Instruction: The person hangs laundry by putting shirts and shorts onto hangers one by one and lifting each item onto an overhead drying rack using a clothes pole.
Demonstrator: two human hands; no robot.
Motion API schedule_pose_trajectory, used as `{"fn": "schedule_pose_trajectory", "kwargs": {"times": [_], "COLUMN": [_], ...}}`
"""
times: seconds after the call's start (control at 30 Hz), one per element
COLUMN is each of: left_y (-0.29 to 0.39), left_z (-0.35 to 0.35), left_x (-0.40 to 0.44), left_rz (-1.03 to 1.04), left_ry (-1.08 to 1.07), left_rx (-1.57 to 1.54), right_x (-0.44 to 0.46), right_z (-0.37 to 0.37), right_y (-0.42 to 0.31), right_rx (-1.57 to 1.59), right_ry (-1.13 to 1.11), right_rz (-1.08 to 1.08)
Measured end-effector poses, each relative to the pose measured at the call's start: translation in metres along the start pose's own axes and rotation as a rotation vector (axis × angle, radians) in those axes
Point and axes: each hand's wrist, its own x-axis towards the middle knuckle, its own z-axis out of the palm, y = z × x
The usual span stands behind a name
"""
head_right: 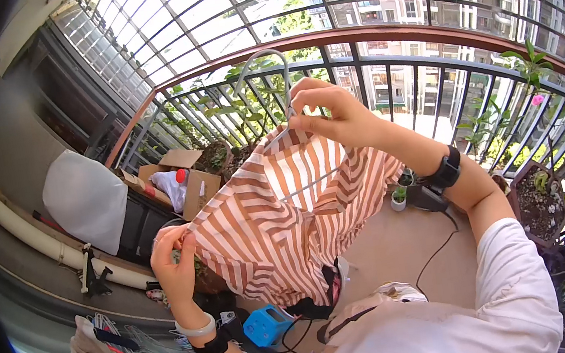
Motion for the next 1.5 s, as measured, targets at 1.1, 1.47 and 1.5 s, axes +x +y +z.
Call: {"fn": "schedule_pose_trajectory", "kwargs": {"times": [1.1,1.47,1.5], "left_y": [0.028,0.048,0.048], "left_z": [-0.009,0.054,0.062], "left_x": [-0.029,-0.058,-0.058], "left_rz": [0.03,-0.075,-0.013], "left_ry": [0.197,0.158,0.223], "left_rx": [0.356,0.268,0.27], "right_x": [-0.135,-0.083,-0.072], "right_z": [0.026,0.045,0.058], "right_y": [0.032,-0.017,-0.032], "right_rx": [0.211,-0.051,-0.075], "right_ry": [0.12,-0.146,-0.233], "right_rz": [0.748,0.283,0.236]}}
